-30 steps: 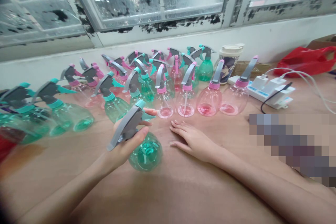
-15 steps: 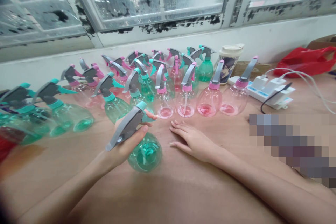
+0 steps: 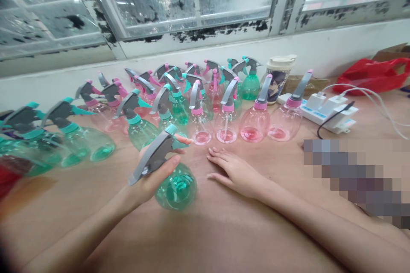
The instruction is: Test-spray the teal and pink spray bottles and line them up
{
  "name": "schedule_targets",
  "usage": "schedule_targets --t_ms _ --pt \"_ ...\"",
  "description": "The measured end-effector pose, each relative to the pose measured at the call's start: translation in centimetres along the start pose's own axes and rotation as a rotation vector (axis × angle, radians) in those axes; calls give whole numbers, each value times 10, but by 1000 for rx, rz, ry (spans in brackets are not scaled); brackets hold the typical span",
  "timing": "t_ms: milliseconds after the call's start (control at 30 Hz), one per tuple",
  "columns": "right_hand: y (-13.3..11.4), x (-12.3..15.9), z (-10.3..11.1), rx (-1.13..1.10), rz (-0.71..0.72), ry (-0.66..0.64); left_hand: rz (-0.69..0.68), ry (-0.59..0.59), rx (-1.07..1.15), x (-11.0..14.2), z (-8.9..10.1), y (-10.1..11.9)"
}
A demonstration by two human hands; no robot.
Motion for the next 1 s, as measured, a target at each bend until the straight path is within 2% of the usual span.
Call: schedule_targets --t_ms 167,867,1000 --pt "0 0 0 6 3 -6 16 20 -32 2 1 1" --pt "0 0 0 25 -17 -31 47 -24 -6 0 -1 -3" --pt "-1 0 0 18 -20 -23 16 -11 -17 -1 1 -2"
Point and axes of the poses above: each hand's wrist, its own x-axis away from the middle knuckle, its own z-axis out of the back of the hand, y = z × x, the point moved 5 cm from there along -x, towards the middle knuckle, and after that the axes turned 14 degrees about z, right-handed, at the moved point
